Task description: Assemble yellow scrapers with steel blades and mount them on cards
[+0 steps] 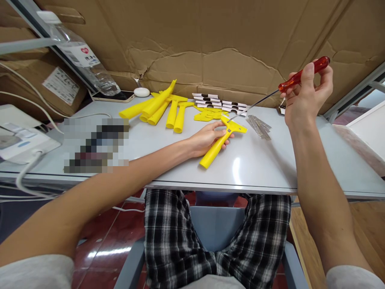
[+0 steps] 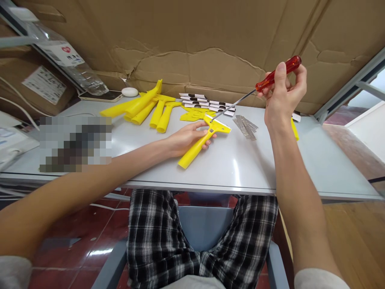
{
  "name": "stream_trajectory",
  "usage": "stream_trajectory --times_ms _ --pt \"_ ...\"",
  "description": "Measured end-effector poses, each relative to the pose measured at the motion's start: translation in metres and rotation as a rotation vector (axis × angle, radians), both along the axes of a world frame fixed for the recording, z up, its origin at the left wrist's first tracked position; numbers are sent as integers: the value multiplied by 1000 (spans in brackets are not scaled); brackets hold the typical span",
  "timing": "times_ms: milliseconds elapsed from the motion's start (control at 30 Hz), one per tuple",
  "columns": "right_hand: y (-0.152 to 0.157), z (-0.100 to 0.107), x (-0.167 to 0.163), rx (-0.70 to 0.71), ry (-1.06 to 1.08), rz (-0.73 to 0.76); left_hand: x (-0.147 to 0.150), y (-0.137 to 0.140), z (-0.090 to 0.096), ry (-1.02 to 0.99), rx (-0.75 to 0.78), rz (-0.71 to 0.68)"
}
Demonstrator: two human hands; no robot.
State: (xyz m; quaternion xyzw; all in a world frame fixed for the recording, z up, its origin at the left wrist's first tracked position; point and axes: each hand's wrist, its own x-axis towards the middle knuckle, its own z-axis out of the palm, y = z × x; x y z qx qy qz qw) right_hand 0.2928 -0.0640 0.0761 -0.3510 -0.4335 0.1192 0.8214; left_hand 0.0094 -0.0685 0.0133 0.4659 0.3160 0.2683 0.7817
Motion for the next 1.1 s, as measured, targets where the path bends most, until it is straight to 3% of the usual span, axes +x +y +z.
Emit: stream_trajectory --times_ms 600,1100 --pt "17 -8 12 39 -29 -8 -1 1 -1 0 5 -8" --pt "14 -7 5 40 -32 -12 0 -1 0 4 8 2"
